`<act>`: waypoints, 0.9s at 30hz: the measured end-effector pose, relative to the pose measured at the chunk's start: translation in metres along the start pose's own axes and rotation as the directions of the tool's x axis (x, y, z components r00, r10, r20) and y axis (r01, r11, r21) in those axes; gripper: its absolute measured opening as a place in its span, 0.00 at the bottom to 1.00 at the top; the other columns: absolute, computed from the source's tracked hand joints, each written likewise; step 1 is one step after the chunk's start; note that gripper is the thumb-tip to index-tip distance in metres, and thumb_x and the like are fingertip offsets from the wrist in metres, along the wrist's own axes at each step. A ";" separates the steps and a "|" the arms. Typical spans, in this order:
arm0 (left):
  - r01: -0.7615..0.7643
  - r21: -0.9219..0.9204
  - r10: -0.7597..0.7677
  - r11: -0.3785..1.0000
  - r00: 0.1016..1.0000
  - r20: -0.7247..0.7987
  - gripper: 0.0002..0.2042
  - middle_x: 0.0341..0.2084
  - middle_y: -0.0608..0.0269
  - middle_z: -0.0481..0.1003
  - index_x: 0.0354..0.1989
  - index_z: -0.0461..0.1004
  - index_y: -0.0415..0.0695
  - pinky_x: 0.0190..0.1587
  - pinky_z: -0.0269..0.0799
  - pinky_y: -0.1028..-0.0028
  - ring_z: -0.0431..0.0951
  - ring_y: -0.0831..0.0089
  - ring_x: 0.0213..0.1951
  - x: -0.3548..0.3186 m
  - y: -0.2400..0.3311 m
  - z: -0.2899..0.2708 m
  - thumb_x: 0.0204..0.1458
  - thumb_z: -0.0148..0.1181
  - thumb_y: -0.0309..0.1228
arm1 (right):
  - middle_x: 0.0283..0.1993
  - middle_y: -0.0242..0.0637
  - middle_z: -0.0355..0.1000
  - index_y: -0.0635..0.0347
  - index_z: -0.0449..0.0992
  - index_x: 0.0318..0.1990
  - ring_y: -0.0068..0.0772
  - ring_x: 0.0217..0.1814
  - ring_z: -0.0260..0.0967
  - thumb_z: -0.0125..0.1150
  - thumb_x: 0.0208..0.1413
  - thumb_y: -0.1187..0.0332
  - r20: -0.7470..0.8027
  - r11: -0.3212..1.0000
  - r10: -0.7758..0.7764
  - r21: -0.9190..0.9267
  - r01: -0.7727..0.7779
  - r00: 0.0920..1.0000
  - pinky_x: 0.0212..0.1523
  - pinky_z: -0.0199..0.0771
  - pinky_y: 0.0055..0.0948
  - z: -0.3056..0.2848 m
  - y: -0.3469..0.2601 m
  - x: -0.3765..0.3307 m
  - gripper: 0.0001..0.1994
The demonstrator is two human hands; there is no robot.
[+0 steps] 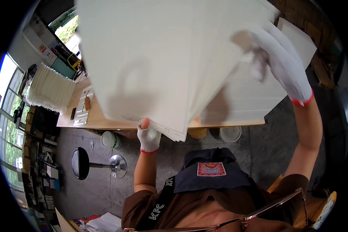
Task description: The person puts on eyeglasses, then repeatedly picks up stacks of white paper sheets from a table, aligns their edges, and places them back down. The person continues this repetitive stacking and alignment process throughout the clip.
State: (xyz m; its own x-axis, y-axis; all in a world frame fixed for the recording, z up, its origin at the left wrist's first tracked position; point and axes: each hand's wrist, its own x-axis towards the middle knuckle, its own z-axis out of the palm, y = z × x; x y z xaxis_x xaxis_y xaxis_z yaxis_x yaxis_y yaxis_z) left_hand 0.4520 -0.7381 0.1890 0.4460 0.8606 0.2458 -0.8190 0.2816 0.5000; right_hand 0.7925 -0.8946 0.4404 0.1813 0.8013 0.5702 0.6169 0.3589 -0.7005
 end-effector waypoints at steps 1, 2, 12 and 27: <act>-0.065 -0.065 0.064 0.996 0.998 -0.021 0.25 0.61 0.53 0.69 0.66 0.62 0.40 0.65 0.65 0.51 0.70 0.53 0.62 -0.007 0.005 -0.012 0.60 0.57 0.29 | 0.33 0.35 0.75 0.66 0.72 0.56 0.19 0.25 0.71 0.47 0.69 0.57 0.062 0.994 0.108 0.017 -0.109 0.992 0.27 0.70 0.22 0.017 -0.021 0.016 0.21; -0.110 -0.052 0.106 0.993 0.992 -0.072 0.25 0.61 0.53 0.69 0.66 0.62 0.40 0.65 0.65 0.51 0.69 0.54 0.63 -0.012 0.008 -0.018 0.60 0.57 0.29 | 0.39 0.37 0.76 0.67 0.66 0.62 0.21 0.29 0.73 0.50 0.68 0.58 0.055 0.996 0.092 0.010 -0.092 0.994 0.32 0.73 0.23 0.027 -0.038 0.023 0.23; -0.214 0.221 0.295 0.952 0.838 -0.459 0.15 0.51 0.58 0.75 0.56 0.71 0.39 0.57 0.73 0.65 0.76 0.65 0.52 0.010 -0.018 -0.149 0.61 0.58 0.27 | 0.43 0.37 0.78 0.65 0.67 0.65 0.18 0.30 0.72 0.46 0.70 0.56 -0.121 0.989 -0.031 -0.147 0.013 0.992 0.33 0.73 0.21 0.039 -0.014 -0.004 0.25; 0.151 -0.025 -0.110 0.988 0.587 -0.802 0.10 0.45 0.60 0.77 0.48 0.74 0.44 0.50 0.79 0.63 0.79 0.62 0.48 0.027 -0.068 -0.319 0.62 0.59 0.33 | 0.46 0.34 0.79 0.62 0.73 0.62 0.16 0.32 0.71 0.48 0.70 0.63 -0.180 0.958 0.264 -0.064 -0.279 0.948 0.35 0.73 0.18 0.009 0.019 -0.052 0.19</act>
State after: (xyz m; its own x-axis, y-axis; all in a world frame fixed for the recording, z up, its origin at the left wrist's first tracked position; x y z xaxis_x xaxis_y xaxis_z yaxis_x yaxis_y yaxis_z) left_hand 0.4046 -0.5989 -0.1037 0.0623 0.8142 -0.5772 -0.7510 0.4191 0.5102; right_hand 0.7886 -0.9251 0.3935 0.4720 0.7680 0.4329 0.5899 0.0899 -0.8025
